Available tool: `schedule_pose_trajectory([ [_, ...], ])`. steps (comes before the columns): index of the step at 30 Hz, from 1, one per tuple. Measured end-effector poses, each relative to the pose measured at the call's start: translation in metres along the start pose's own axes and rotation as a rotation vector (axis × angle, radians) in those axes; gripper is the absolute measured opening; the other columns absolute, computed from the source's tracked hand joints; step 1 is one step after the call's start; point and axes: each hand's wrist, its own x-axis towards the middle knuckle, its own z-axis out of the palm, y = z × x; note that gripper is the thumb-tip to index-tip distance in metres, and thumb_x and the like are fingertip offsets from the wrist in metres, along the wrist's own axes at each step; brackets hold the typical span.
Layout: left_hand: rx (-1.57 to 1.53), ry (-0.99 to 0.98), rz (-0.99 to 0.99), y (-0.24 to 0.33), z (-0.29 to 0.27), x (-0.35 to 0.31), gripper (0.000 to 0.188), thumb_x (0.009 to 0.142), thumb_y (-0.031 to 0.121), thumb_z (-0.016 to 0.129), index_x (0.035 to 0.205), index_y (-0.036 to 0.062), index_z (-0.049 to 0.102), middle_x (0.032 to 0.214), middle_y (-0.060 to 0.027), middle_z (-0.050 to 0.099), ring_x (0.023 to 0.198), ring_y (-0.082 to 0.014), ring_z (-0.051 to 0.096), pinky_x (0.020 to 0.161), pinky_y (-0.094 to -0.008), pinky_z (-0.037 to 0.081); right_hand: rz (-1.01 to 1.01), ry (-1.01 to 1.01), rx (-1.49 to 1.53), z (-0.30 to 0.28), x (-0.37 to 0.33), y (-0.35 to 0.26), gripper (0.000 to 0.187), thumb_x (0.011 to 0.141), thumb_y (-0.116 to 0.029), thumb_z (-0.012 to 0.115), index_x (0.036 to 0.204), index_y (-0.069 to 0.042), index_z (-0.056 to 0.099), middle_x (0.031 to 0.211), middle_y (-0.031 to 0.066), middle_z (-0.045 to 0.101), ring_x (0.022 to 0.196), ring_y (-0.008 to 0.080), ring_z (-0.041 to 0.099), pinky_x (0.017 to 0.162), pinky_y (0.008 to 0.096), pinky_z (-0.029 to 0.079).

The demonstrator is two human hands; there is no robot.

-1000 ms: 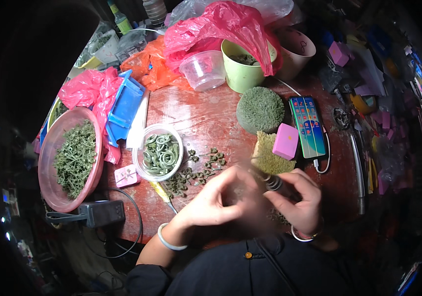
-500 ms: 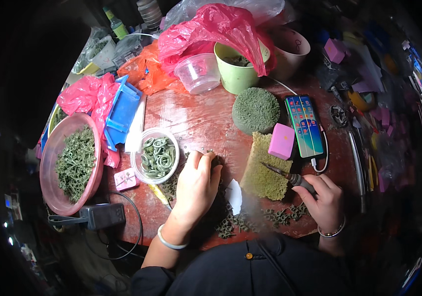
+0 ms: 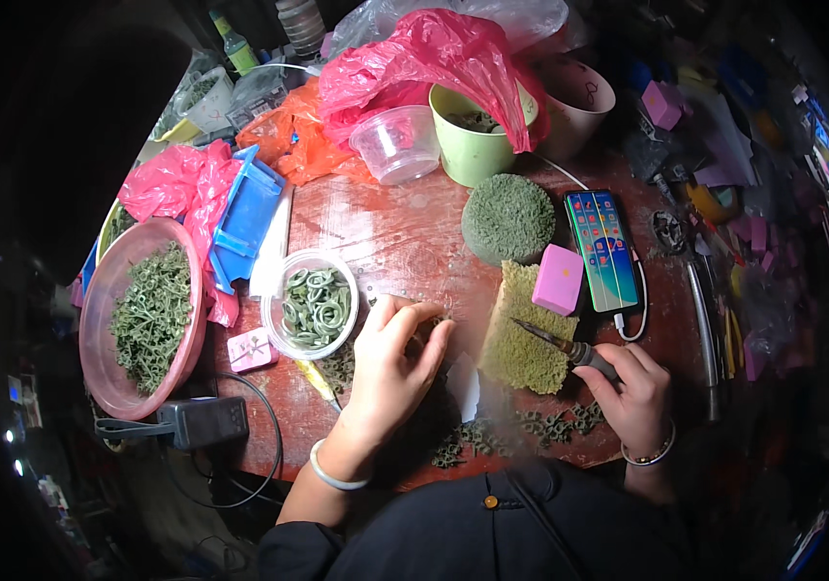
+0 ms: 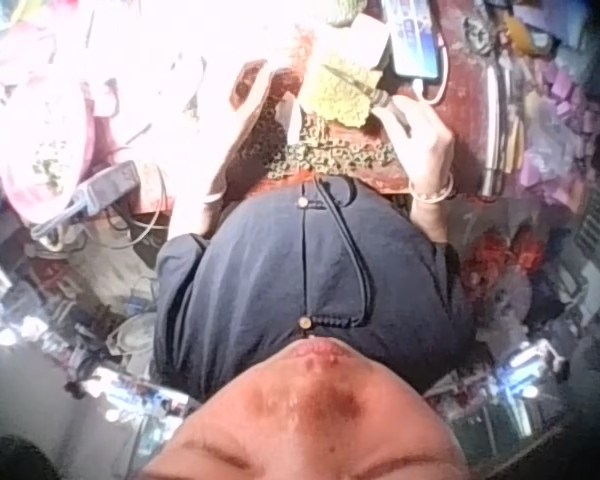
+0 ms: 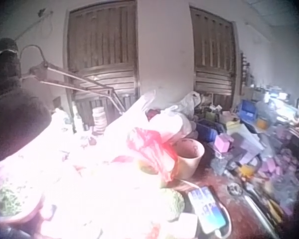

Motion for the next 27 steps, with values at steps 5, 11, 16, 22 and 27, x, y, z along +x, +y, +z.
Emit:
schedule_pose_trajectory([
  [5,-0.808,-0.219,-0.588,0.013,-0.008,0.002,0.016,0.095,0.012,0.073,0.108,0.0030,0.070,0.083,-0.0006,0.063,0.069,-0.0081,0.058,0.061,-0.0229,0.045,0.006,-0.059,-0.011,-0.001,0.000,0.002,0.028,0.080,-0.014,0.086,0.098,-0.002,0.069,0.079,0.0107,0.066,0.064,0.0286,0.067,0.055,0.0368,0.052],
  [11,-1.199,-0.315,-0.763,0.005,-0.009,0.000,0.021,0.098,0.014,0.071,0.116,0.0045,0.067,0.090,0.0006,0.066,0.072,-0.0056,0.059,0.059,-0.0199,0.045,-0.038,0.071,0.169,0.007,0.005,-0.011,0.030,0.082,-0.012,0.085,0.106,-0.002,0.070,0.082,0.0101,0.068,0.066,0.0239,0.068,0.056,0.0335,0.052],
  [16,-1.179,-0.281,-0.747,0.009,-0.002,0.000,0.023,0.096,0.010,0.072,0.117,0.0034,0.065,0.096,-0.0015,0.067,0.075,-0.0062,0.062,0.061,-0.0203,0.048,-0.105,0.073,0.279,0.026,0.006,-0.014,0.031,0.085,-0.012,0.083,0.110,-0.001,0.070,0.082,0.0098,0.068,0.069,0.0197,0.068,0.058,0.0297,0.052],
  [22,-1.043,-0.239,-0.642,0.008,-0.001,-0.004,0.025,0.093,0.005,0.074,0.117,0.0027,0.065,0.097,-0.0016,0.068,0.078,-0.0059,0.064,0.064,-0.0215,0.050,-0.097,0.078,0.303,0.032,0.006,-0.010,0.032,0.085,-0.012,0.083,0.113,-0.001,0.070,0.083,0.0095,0.069,0.068,0.0205,0.068,0.058,0.0301,0.052],
  [27,-1.030,-0.234,-0.628,0.009,0.000,-0.004,0.024,0.093,0.004,0.073,0.115,0.0029,0.066,0.097,-0.0004,0.068,0.081,-0.0049,0.063,0.069,-0.0204,0.051,-0.105,0.054,0.291,0.031,0.006,-0.012,0.033,0.085,-0.012,0.083,0.114,-0.001,0.070,0.085,0.0103,0.069,0.069,0.0211,0.069,0.058,0.0302,0.053],
])
